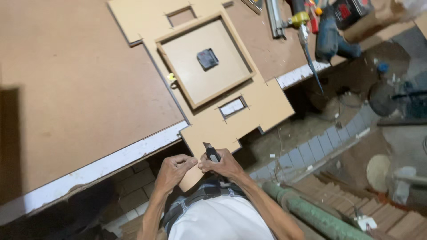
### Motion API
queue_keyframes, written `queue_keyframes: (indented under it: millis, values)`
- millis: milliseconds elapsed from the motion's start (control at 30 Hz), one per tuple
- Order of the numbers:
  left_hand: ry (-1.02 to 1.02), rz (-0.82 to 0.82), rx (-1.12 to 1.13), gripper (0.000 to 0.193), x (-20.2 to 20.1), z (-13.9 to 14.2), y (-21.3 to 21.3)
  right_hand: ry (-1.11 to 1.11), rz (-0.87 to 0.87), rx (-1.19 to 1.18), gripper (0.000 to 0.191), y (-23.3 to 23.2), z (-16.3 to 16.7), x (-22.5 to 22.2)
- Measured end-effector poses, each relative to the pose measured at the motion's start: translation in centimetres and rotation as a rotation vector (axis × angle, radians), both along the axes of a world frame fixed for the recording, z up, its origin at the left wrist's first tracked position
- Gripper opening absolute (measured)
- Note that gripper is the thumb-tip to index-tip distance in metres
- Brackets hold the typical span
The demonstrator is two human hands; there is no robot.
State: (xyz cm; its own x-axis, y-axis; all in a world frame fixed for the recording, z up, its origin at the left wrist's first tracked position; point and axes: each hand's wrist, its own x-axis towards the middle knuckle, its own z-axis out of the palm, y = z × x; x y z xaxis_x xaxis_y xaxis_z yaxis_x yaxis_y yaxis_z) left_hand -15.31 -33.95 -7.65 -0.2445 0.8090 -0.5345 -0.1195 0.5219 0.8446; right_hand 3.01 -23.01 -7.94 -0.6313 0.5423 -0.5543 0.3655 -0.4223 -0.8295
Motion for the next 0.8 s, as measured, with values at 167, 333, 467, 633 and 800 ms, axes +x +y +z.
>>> queue_keyframes:
  millis: [167,333,467,633,800]
  values:
    - [-0.285,-0.105,-0.101,0.045,0.3,-0.8,1.6,-0.064,-0.067,0.244,0.014,2.5,-0.2,3.2]
    - [-0.148,-0.132,-0.239,0.038,-1.2,-2.0,2.1,-0.303,-0.183,0.449,0.016,10.1,0.7,7.0]
    - [0.077,-0.228,-0.29,0.036,-1.9,-2.5,2.8,-0.556,-0.25,0.558,0.02,14.3,2.4,8.6]
    - [0.364,-0.318,-0.431,0.044,-1.7,-2.1,4.1,-0.801,-0.177,0.8,0.038,16.7,3.5,7.5]
    - [0.455,-0.314,-0.485,0.05,-1.7,-1.8,4.9,-0.829,-0.169,0.764,0.039,17.0,3.5,6.9]
